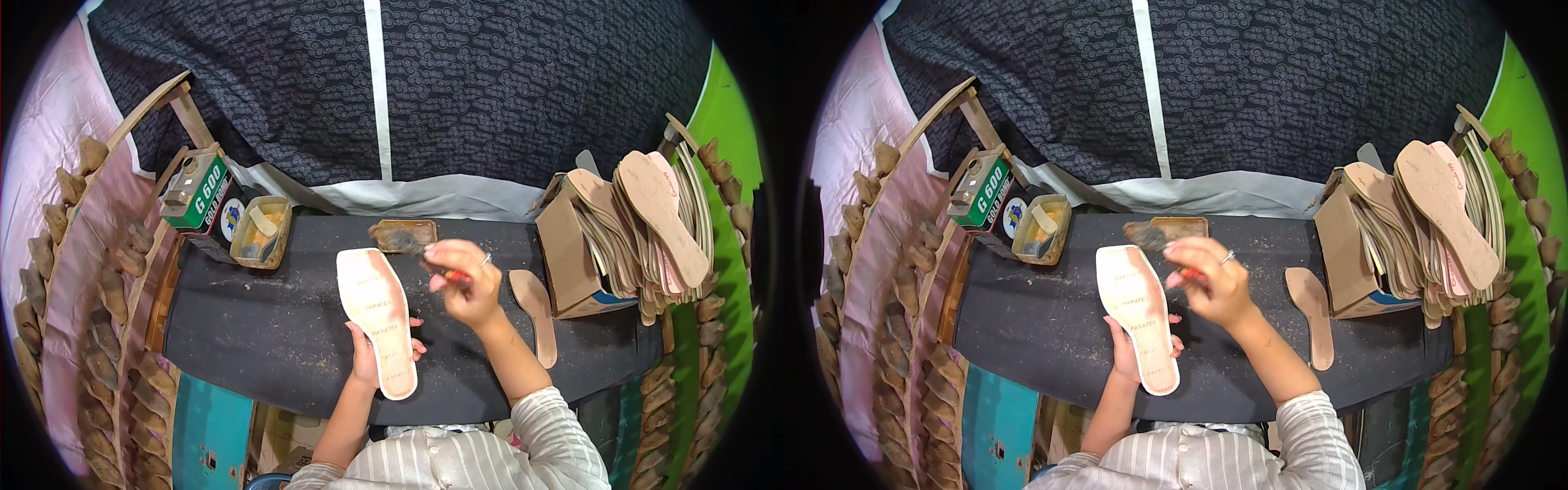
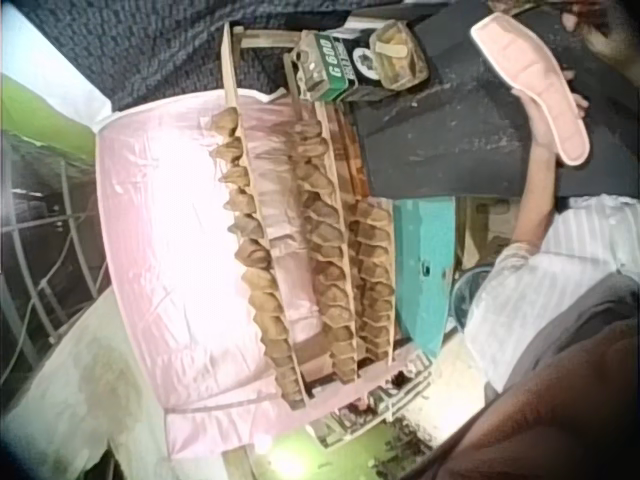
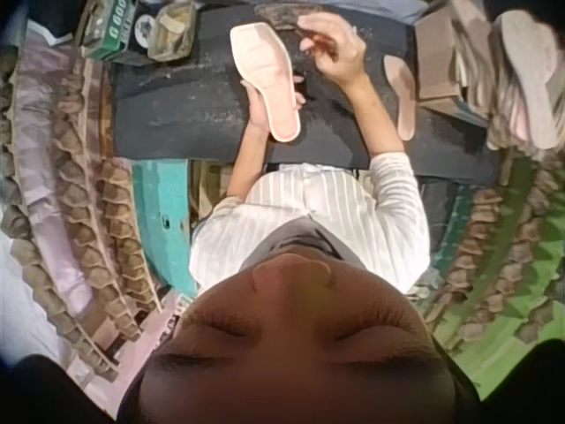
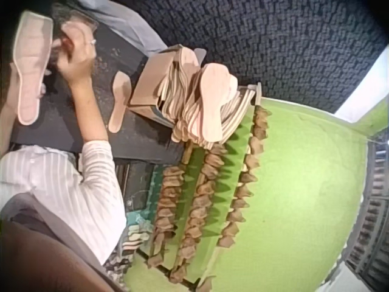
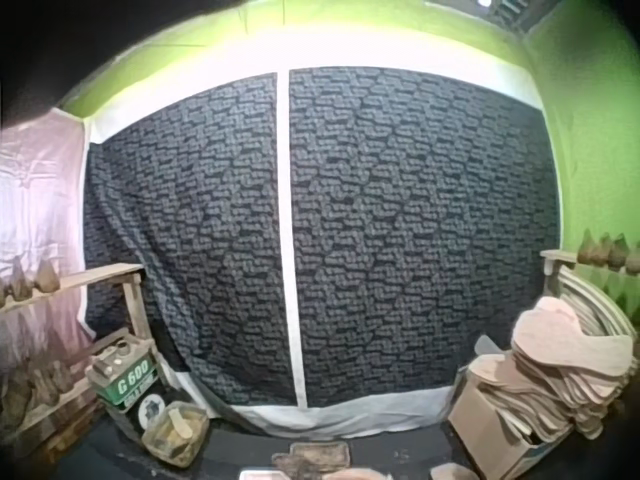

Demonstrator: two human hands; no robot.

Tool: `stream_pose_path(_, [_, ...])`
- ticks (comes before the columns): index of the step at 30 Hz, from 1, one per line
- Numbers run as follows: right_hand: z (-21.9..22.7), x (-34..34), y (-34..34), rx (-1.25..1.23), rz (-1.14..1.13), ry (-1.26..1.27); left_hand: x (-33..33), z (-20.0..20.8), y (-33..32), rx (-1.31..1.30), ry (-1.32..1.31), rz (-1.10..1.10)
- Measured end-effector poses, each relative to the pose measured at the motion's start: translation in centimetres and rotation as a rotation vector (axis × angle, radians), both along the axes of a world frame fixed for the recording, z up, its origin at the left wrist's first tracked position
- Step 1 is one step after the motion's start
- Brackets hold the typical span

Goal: The person applies adhesive to shoe insoles using a brush and places the insoles into a blue basket on the floor.

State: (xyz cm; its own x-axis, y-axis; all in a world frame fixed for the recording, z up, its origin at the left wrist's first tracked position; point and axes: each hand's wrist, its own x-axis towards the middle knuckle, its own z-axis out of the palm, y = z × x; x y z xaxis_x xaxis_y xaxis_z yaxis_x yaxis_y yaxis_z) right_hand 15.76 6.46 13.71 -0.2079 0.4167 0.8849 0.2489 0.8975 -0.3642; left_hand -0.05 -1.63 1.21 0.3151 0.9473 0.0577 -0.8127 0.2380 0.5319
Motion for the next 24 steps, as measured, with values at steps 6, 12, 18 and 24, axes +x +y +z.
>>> stream_pose_path(6, [-0.1, -0.8, -2.0, 0.057, 0.106, -0.168, 1.0, -0.2, 0.5, 0.087, 0.04, -0.096])
stream_pose_path(12, [-1.9, -0.5, -3.7, 0.08, 0.271, -0.193, 1.0, 0.8, 0.5, -0.233, -0.577, 0.043])
stream_pose_path(18, [-0.8, -0.3, -3.2, 0.027, 0.166, -0.113, 1.5, 1.6, -0.1, -0.184, -0.06, 0.124])
stream_pose_path(24, [-1.8, -1.3, -3.0, 0.068, 0.193, -0.158, 1.8, 2.0, -0.2, -0.211, -0.127, 0.166])
